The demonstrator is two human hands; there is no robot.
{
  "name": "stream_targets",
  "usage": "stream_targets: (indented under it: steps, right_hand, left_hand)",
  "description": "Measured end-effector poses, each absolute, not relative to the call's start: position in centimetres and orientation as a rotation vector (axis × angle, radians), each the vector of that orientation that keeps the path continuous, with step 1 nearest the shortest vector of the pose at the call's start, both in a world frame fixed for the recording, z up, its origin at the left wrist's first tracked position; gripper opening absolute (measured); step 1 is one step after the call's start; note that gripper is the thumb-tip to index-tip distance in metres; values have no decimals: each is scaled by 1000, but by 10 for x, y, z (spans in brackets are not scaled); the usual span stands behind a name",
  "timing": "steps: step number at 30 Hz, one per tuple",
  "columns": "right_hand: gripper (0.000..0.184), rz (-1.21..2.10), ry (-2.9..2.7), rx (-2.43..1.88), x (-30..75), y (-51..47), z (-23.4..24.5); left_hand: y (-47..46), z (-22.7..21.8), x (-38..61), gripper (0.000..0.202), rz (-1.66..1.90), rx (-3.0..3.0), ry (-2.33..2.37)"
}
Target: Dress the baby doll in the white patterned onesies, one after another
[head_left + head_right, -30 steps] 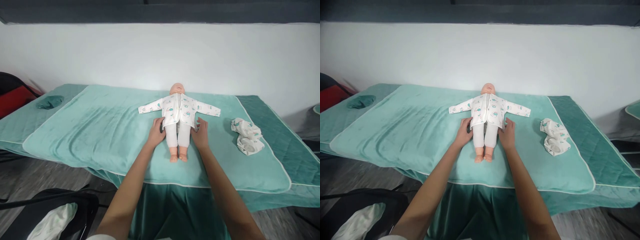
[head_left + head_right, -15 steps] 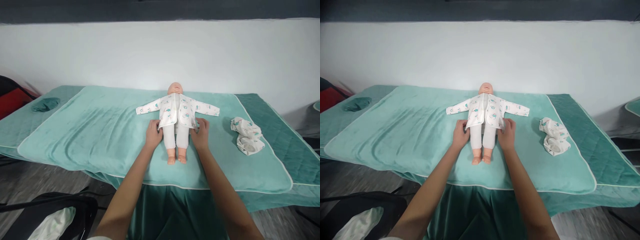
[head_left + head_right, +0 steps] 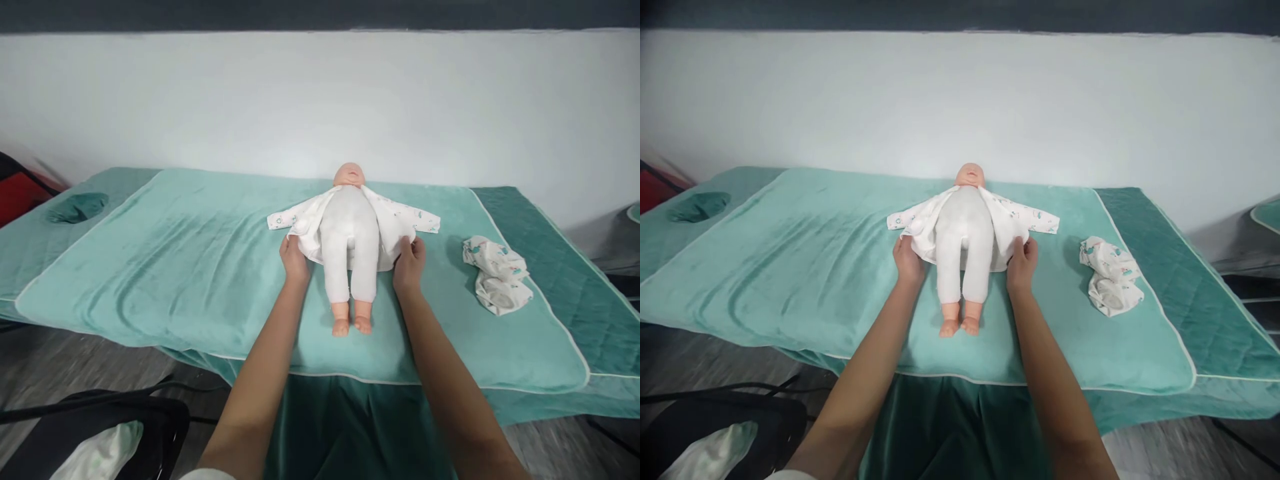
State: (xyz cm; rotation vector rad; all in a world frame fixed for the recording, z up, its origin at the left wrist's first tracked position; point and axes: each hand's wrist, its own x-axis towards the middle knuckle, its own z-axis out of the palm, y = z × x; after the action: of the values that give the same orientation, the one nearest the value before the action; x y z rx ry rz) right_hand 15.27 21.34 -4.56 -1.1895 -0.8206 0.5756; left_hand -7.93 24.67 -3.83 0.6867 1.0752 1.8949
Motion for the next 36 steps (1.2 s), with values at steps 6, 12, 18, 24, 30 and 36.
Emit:
stream_targets:
  steps: [6,12,18,24,30,36]
  right_hand:
    - [41,666,-658,-1065,158,210,-49]
    - [47,709,-727,-1202,153,177,-35]
    - [34,582,-1057,-1394,168,141,-42]
    - [51,-220,-1621,-1951,257,122,-30]
    - [68,-152,-1465,-2323,342,99,-4]
    - [33,492,-1053,-1850,336,85,30]
  left_hand:
    - [236,-48,-90,13,1888,787,1306]
    - [216,-50,-94,38,1971,1185,1722]
    - [200,-53,-96,22,1687,1537,1789]
    - [173,-51,-98,43,1265,2179,1746]
    - [149,-49,-98,37,960,2281,1911]
    - [138,-47,-98,24,975,2077,1863]
